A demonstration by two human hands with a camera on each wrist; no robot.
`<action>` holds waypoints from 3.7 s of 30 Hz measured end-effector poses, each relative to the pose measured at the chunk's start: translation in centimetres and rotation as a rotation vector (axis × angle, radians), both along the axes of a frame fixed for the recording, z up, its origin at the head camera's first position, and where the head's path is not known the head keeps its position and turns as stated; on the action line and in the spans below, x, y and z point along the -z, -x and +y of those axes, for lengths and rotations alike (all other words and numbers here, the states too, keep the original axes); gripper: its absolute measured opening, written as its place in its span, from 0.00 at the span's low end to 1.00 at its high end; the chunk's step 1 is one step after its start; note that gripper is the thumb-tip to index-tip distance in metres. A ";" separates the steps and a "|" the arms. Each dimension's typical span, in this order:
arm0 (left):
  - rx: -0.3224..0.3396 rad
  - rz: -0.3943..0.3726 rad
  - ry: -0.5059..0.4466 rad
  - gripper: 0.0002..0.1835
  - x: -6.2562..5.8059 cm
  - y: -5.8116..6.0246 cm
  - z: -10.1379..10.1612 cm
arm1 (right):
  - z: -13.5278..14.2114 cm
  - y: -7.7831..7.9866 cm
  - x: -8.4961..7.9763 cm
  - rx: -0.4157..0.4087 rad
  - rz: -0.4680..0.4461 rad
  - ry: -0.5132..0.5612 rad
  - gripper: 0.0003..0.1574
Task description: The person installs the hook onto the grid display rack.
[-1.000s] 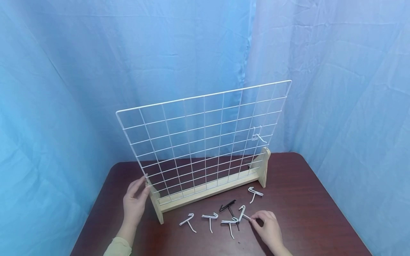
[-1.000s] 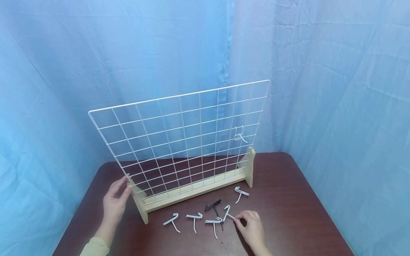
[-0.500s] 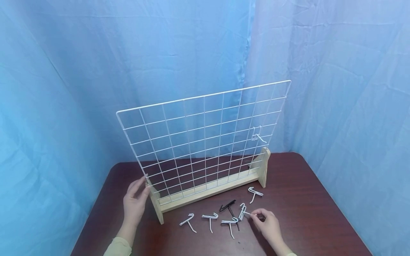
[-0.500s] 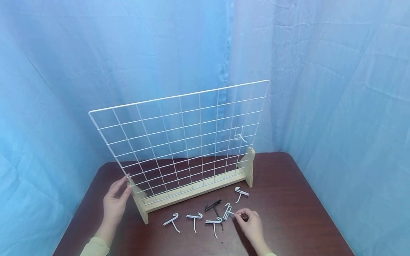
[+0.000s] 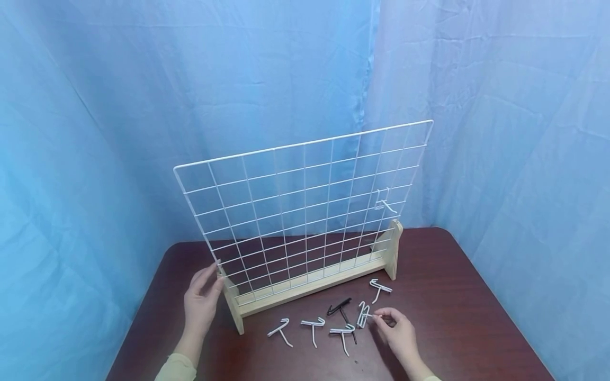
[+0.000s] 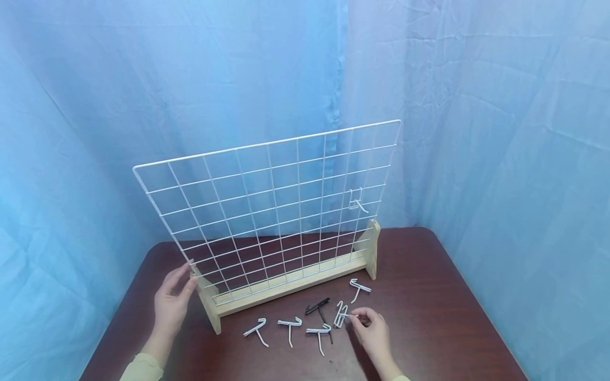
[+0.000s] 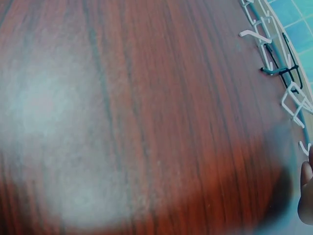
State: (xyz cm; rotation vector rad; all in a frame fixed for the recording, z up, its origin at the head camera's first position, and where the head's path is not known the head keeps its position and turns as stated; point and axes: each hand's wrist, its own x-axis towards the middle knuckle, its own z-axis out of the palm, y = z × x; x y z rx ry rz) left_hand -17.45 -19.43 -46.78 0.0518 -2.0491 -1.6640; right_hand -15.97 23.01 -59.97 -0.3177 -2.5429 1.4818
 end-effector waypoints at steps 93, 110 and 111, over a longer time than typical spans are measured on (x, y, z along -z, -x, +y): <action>-0.001 0.027 0.010 0.20 0.2 0.0 0.0 | -5.6 6.0 -19.4 0.083 0.811 0.201 0.08; 0.006 0.054 0.005 0.19 0.4 0.1 0.0 | -6.4 7.1 -22.1 0.158 0.866 0.244 0.07; 0.006 0.057 0.005 0.19 0.4 0.1 0.0 | -6.4 7.1 -22.2 0.162 0.867 0.252 0.07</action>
